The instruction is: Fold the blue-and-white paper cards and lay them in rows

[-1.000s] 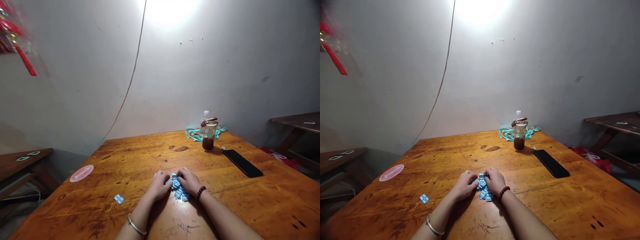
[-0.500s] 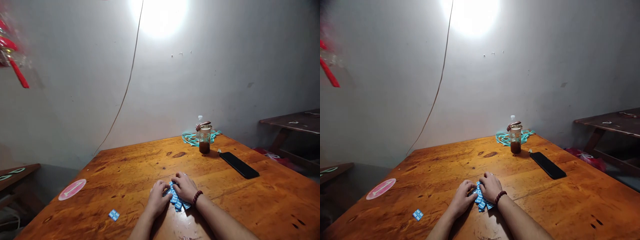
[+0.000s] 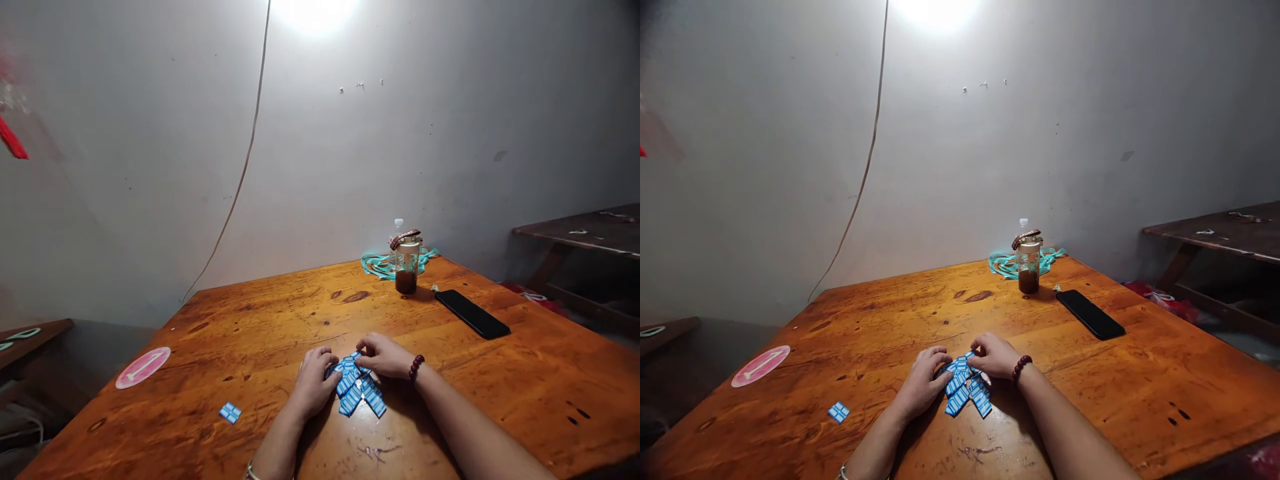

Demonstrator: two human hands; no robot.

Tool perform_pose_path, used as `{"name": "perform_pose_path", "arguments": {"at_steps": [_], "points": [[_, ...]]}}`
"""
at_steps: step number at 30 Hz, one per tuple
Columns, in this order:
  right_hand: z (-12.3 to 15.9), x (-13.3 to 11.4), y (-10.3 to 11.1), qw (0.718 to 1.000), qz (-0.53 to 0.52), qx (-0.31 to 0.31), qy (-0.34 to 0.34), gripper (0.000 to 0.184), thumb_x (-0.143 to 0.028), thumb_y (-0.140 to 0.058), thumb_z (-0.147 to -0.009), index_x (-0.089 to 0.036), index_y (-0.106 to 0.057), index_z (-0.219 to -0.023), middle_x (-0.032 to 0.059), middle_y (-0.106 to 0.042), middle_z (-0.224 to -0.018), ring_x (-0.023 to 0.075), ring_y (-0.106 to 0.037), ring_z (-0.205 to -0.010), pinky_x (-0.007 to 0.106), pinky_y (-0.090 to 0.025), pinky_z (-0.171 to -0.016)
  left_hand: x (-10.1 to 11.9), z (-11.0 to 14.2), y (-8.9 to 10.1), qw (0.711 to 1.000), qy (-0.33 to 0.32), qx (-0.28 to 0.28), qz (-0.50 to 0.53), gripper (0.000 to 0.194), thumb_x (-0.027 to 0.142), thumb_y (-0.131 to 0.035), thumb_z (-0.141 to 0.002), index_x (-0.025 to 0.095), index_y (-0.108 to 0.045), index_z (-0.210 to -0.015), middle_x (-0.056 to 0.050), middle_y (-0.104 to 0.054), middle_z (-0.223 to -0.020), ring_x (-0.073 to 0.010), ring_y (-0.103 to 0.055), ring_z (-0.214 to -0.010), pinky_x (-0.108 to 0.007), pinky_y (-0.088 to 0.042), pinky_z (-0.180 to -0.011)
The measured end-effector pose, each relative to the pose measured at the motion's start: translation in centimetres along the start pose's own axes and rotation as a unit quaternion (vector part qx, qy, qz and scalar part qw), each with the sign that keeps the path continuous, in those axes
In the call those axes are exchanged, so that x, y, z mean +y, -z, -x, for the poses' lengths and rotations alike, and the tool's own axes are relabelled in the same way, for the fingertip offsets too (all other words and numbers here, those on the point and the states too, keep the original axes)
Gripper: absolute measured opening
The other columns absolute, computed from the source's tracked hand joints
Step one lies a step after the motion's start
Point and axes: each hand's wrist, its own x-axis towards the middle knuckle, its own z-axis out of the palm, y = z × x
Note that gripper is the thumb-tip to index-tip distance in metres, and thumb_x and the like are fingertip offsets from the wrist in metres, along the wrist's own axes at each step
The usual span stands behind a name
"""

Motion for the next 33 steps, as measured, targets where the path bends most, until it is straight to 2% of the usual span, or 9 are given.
{"name": "perform_pose_path", "arguments": {"at_steps": [4, 6, 9, 13, 18, 22, 28, 31, 33], "points": [[0.2, -0.3, -0.4, 0.999, 0.038, -0.028, 0.009, 0.033, -0.031, -0.064, -0.058, -0.021, -0.061, -0.09, 0.001, -0.057, -0.08, 0.0126, -0.049, -0.07, 0.021, -0.034, -0.06, 0.0, -0.1, 0.2, 1.0, 0.0, 0.004, 0.01, 0.014, 0.024, -0.052, -0.069, 0.022, -0.058, -0.081, -0.005, -0.053, -0.101, -0.0213, -0.043, -0.098, -0.034, -0.033, -0.083], [0.2, -0.5, -0.9, 0.999, 0.045, -0.025, 0.001, 0.028, -0.028, -0.063, -0.058, -0.022, -0.061, -0.086, 0.0003, -0.057, -0.08, 0.0126, -0.049, -0.071, 0.02, -0.032, -0.059, 0.0, -0.1, 0.3, 1.0, 0.0, 0.012, 0.017, 0.011, 0.022, -0.053, -0.067, 0.02, -0.056, -0.077, -0.004, -0.053, -0.097, -0.0205, -0.044, -0.095, -0.032, -0.034, -0.081], [0.1, -0.6, -1.3, 0.999, 0.04, -0.017, -0.005, 0.021, -0.028, -0.062, -0.06, -0.021, -0.061, -0.079, -0.0006, -0.056, -0.077, 0.0119, -0.048, -0.069, 0.019, -0.031, -0.056, 0.1, -0.1, 0.3, 0.999, 0.002, 0.023, 0.025, 0.006, 0.019, -0.053, -0.065, 0.019, -0.053, -0.071, -0.003, -0.054, -0.088, -0.0188, -0.046, -0.088, -0.03, -0.035, -0.076], [0.1, -0.5, -1.4, 0.999, 0.036, 0.007, -0.012, 0.019, -0.028, -0.06, -0.062, -0.021, -0.06, -0.08, -0.0004, -0.056, -0.078, 0.0122, -0.048, -0.071, 0.02, -0.031, -0.057, 0.2, -0.2, 0.3, 0.999, 0.006, 0.029, 0.024, 0.003, 0.016, -0.051, -0.064, 0.018, -0.051, -0.067, -0.002, -0.054, -0.076, -0.0173, -0.048, -0.077, -0.027, -0.035, -0.068], [-0.1, -0.4, -1.4, 0.999, 0.014, 0.033, -0.005, 0.017, -0.029, -0.055, -0.069, -0.02, -0.06, -0.084, 0.0012, -0.056, -0.08, 0.0124, -0.049, -0.072, 0.021, -0.033, -0.061, 0.0, -0.3, 0.1, 0.998, 0.014, 0.041, 0.038, 0.003, 0.017, -0.049, -0.067, 0.018, -0.051, -0.064, -0.001, -0.054, -0.071, -0.0161, -0.048, -0.072, -0.026, -0.034, -0.064], [-0.2, -0.6, -1.4, 0.998, -0.018, 0.062, 0.006, 0.023, -0.033, -0.047, -0.076, -0.018, -0.059, -0.09, 0.0036, -0.054, -0.081, 0.0116, -0.05, -0.068, 0.021, -0.035, -0.061, -0.3, -0.4, -0.2, 0.997, 0.025, 0.054, 0.05, 0.005, 0.021, -0.048, -0.069, 0.018, -0.05, -0.065, -0.001, -0.053, -0.069, -0.0156, -0.048, -0.069, -0.026, -0.034, -0.062], [0.1, -1.1, -1.5, 0.997, 0.016, 0.027, 0.075, 0.026, -0.033, -0.053, -0.072, -0.021, -0.059, -0.094, 0.0037, -0.052, -0.09, 0.0146, -0.049, -0.082, 0.023, -0.035, -0.072, -0.4, -0.4, -0.4, 0.994, 0.028, 0.071, 0.075, 0.009, 0.025, -0.047, -0.072, 0.018, -0.049, -0.066, 0.0, -0.051, -0.068, -0.0147, -0.047, -0.067, -0.025, -0.034, -0.06], [0.2, -1.3, -1.8, 0.997, 0.026, 0.018, 0.069, 0.024, -0.028, -0.055, -0.069, -0.021, -0.059, -0.092, 0.0028, -0.052, -0.09, 0.0147, -0.049, -0.082, 0.023, -0.034, -0.072, -0.3, -0.5, -0.6, 0.994, 0.033, 0.064, 0.086, 0.008, 0.024, -0.047, -0.072, 0.018, -0.049, -0.067, 0.0, -0.052, -0.067, -0.0137, -0.047, -0.064, -0.024, -0.034, -0.058], [0.1, -1.2, -2.0, 0.998, 0.016, 0.023, 0.055, 0.016, -0.024, -0.053, -0.07, -0.02, -0.059, -0.084, 0.002, -0.052, -0.086, 0.0133, -0.049, -0.079, 0.021, -0.034, -0.069, -0.3, -0.6, -0.8, 0.994, 0.042, 0.056, 0.086, 0.009, 0.023, -0.047, -0.072, 0.018, -0.049, -0.066, 0.001, -0.052, -0.065, -0.0132, -0.047, -0.062, -0.024, -0.033, -0.056]]}}
